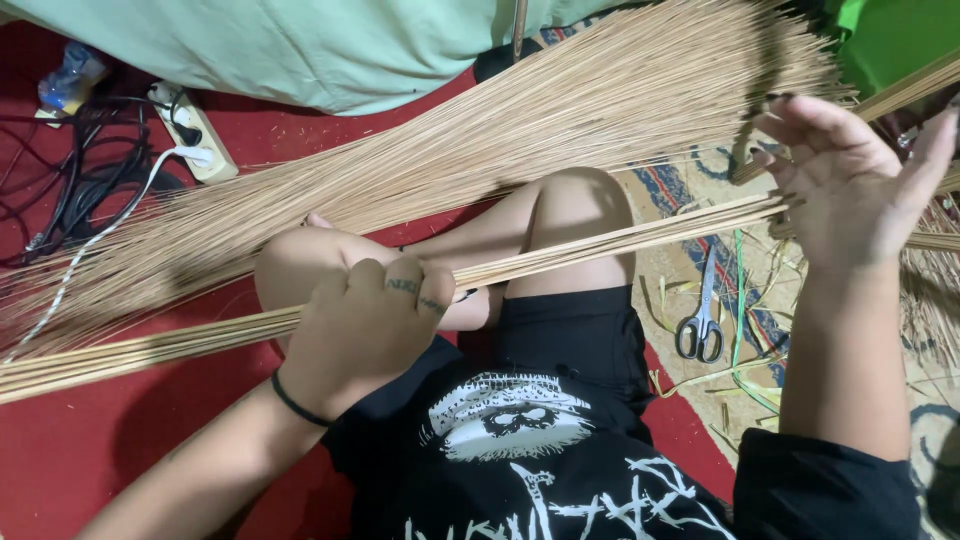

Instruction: Sorting and aligning thin wooden sticks to create a bundle

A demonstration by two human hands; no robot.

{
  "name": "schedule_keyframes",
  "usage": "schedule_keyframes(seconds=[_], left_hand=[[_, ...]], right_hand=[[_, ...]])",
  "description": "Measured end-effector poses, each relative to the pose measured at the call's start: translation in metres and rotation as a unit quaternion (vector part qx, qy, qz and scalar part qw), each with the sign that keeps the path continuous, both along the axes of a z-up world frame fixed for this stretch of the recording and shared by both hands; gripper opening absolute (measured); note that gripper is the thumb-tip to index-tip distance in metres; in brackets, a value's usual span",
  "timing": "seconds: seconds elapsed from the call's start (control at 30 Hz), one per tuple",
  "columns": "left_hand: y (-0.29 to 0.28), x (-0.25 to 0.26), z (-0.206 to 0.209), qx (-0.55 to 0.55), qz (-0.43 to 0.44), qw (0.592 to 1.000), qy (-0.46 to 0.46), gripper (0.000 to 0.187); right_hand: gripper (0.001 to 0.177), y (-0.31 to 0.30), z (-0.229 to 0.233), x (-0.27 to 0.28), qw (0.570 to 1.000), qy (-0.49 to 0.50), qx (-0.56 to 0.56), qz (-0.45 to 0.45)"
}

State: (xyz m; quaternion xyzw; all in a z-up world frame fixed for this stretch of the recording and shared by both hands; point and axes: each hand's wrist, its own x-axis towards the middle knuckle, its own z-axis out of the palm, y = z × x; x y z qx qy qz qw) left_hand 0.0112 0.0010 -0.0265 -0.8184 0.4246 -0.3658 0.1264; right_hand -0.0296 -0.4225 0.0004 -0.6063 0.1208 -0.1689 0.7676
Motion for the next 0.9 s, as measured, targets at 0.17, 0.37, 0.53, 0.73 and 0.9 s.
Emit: schedule_keyframes(seconds=[0.17, 0.37, 0.53, 0.73, 0.9], left_hand=[[-0.004, 0.002, -0.018, 0.024, 0.014, 0.995, 0.096, 0.015], [-0.013, 0.009, -0.024, -0.005, 0.016, 0.984, 0.176, 0.019], [-0.010, 0.007, -0.028, 0.003, 0.031, 0.985, 0.169, 0.022], [-0.016, 0.000, -0.024, -0.013, 0.011, 0.979, 0.203, 0.023], [-0.023, -0.003, -0.025, -0.026, -0.001, 0.924, 0.381, 0.016]], right_hand=[[0.088, -0.021, -0.028, -0.012, 0.991, -0.052, -0.101, 0.077], [0.067, -0.018, -0.066, 0.002, 0.996, -0.072, -0.001, 0.045], [0.061, -0.007, -0.055, 0.005, 0.994, -0.098, 0.046, -0.009], [0.088, -0.022, -0.048, 0.004, 0.989, -0.043, -0.114, 0.084], [0.107, -0.028, -0.045, -0.001, 0.983, -0.047, 0.068, 0.166]])
